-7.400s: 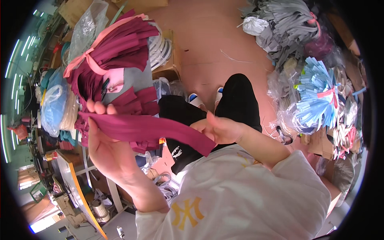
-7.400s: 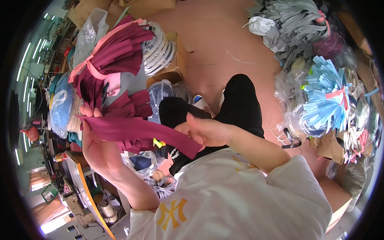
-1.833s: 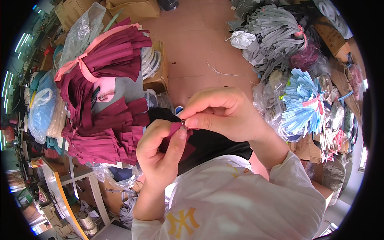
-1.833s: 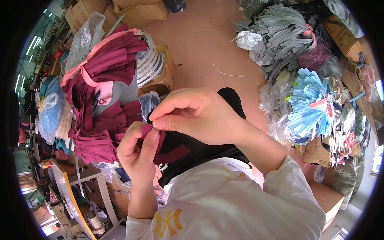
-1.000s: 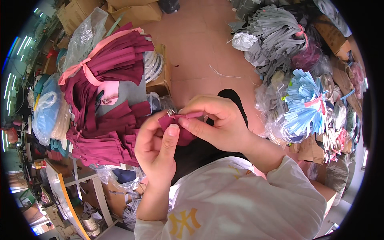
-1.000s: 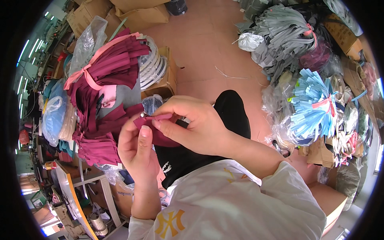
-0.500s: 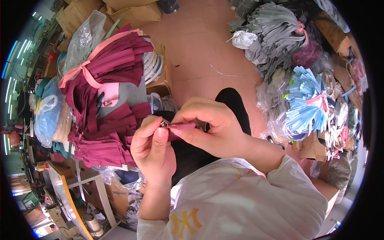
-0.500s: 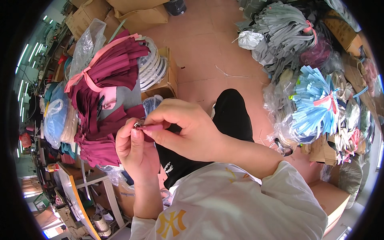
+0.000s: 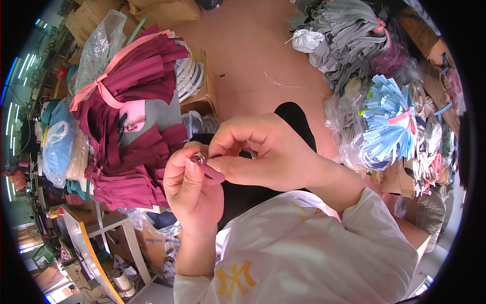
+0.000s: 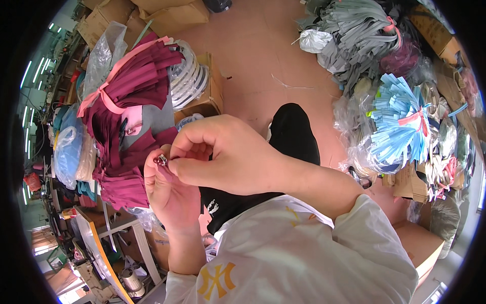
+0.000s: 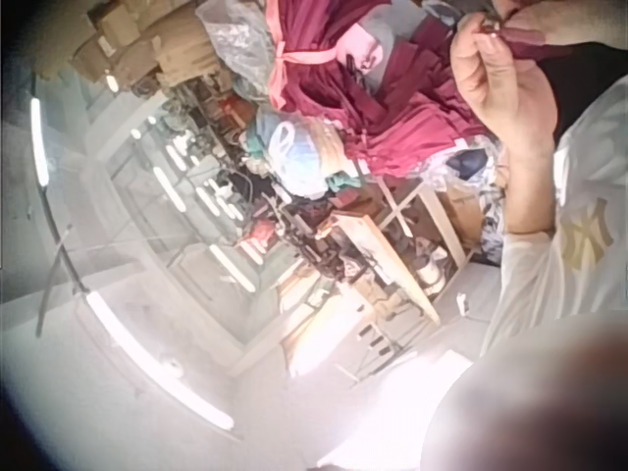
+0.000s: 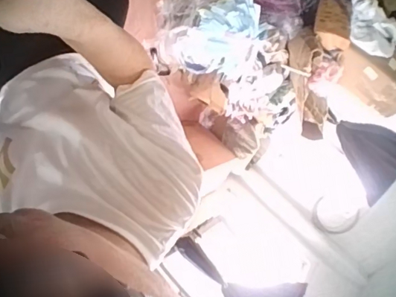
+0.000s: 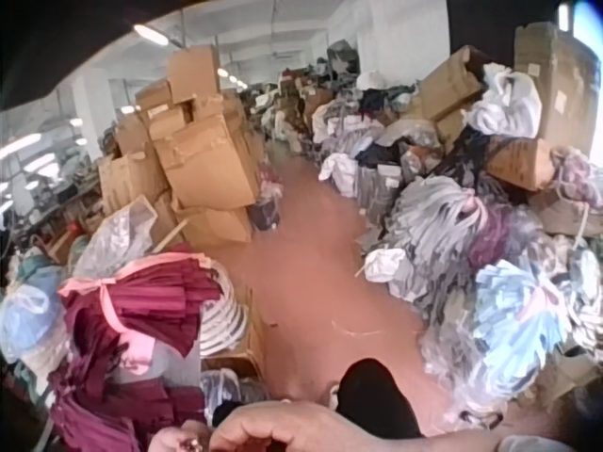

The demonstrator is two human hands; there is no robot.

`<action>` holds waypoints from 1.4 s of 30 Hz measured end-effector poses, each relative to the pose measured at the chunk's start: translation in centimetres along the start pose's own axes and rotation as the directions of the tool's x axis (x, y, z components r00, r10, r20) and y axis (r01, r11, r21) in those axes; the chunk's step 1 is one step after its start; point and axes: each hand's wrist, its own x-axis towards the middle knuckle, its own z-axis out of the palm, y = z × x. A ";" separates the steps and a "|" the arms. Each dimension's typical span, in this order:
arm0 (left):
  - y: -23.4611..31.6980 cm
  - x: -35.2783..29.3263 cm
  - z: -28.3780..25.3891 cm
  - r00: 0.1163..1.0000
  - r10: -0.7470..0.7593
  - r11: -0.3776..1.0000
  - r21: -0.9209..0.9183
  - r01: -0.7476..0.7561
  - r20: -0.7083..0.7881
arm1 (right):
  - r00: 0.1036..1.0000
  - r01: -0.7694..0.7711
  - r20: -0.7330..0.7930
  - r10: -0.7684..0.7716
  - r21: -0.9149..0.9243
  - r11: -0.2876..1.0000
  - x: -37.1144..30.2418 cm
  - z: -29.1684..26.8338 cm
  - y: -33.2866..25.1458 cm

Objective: The person is manually attaching sliders to zipper tapes in a workshop environment.

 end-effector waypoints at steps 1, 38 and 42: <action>0.1 0.0 0.1 1.000 -0.016 1.000 0.020 0.016 -0.007 | 1.000 -0.028 -0.005 0.028 0.037 0.999 0.0 -0.1 -0.1; 1.0 0.0 -1.0 0.778 0.422 0.568 0.534 -0.627 0.464 | 0.819 0.525 -0.012 -0.574 -0.387 0.758 -0.5 1.3 -0.5; 1.2 0.1 -0.9 0.765 0.418 0.516 0.564 -0.644 0.490 | 0.788 0.565 0.028 -0.615 -0.429 0.705 -0.2 1.3 -0.5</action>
